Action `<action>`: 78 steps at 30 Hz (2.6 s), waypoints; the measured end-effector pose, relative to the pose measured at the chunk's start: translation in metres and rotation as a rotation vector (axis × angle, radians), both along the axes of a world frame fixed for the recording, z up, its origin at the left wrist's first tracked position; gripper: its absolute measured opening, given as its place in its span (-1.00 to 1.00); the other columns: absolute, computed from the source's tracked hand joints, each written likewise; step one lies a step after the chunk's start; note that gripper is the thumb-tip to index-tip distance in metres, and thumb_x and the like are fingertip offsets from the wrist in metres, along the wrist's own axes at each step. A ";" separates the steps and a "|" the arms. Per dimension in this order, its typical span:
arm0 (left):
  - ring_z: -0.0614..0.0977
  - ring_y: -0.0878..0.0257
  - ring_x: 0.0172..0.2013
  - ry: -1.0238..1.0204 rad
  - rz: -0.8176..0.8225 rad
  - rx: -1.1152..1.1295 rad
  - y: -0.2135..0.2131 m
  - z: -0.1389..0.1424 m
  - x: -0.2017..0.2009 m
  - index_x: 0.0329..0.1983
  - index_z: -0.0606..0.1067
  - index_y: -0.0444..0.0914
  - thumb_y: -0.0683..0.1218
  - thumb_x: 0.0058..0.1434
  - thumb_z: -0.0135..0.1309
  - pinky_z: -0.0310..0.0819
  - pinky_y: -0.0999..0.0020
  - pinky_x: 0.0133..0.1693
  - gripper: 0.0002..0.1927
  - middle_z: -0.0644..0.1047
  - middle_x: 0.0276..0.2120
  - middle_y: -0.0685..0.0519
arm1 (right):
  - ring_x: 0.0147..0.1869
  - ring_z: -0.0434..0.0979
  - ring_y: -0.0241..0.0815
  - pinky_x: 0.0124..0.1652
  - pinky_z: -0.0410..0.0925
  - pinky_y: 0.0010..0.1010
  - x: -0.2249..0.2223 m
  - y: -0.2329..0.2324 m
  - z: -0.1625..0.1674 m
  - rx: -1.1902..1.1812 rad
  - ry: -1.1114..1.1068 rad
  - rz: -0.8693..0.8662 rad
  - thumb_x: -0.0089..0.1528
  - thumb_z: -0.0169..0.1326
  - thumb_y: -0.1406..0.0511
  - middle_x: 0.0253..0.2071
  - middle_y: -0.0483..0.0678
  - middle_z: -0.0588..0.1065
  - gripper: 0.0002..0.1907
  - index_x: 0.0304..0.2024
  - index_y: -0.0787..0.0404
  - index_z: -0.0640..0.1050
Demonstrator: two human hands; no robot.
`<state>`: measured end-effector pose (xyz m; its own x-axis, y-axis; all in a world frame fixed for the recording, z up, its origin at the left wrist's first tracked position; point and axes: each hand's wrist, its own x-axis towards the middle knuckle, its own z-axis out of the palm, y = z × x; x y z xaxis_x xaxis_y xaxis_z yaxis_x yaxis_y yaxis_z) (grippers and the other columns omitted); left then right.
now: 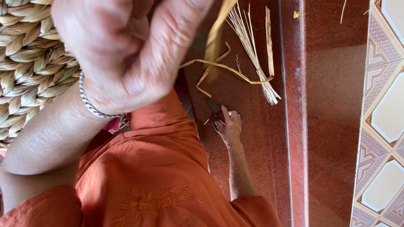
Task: The person sits on tiled steps and weaves a flat palm-leaf strip along the rim of a woven water-hyacinth basket, tucking and pressing the strip into the weave around the edge. They pull the strip tight, cut off excess with scissors, and continue binding the strip around the basket rim.
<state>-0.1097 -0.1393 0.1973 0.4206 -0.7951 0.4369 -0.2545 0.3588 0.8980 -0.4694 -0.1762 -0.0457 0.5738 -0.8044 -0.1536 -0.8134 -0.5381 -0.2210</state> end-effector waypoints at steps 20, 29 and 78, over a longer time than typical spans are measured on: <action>0.70 0.02 -0.19 -0.236 -0.334 0.475 0.062 -0.188 -0.054 0.01 0.54 -0.29 -0.13 0.23 0.19 0.62 0.18 -0.16 -0.70 0.64 -0.18 -0.11 | -0.44 0.54 -0.13 -0.39 0.44 -0.26 0.169 -0.055 0.046 0.492 -0.543 -0.517 0.24 0.29 0.24 -0.45 -0.06 0.55 -0.79 -0.32 0.25 0.57; 0.63 0.27 -0.29 0.257 -0.290 0.539 0.096 -0.171 -0.070 0.02 0.59 -0.29 -0.05 0.42 0.10 0.54 0.34 -0.24 -0.75 0.61 -0.28 0.00 | -0.24 0.59 -0.33 -0.22 0.48 -0.52 0.094 0.009 0.071 1.348 -1.009 -0.117 0.31 0.19 0.37 -0.26 -0.04 0.60 -0.89 -0.16 0.30 0.55; 0.69 0.40 -0.34 0.924 -0.118 0.368 0.129 -0.116 -0.038 -0.17 0.57 -0.34 -0.19 0.30 0.11 0.64 0.54 -0.22 -0.89 0.65 -0.34 0.06 | -0.25 0.38 -0.42 -0.21 0.30 -0.57 0.185 0.011 0.123 1.221 -1.156 0.202 0.23 -0.02 0.59 -0.30 -0.13 0.47 -0.87 -0.27 0.33 0.50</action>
<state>-0.1481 -0.0104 0.0811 0.3807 -0.8737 -0.3029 0.6186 -0.0029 0.7857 -0.2848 -0.1647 0.0776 0.8935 -0.4471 -0.0418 0.1141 0.3161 -0.9418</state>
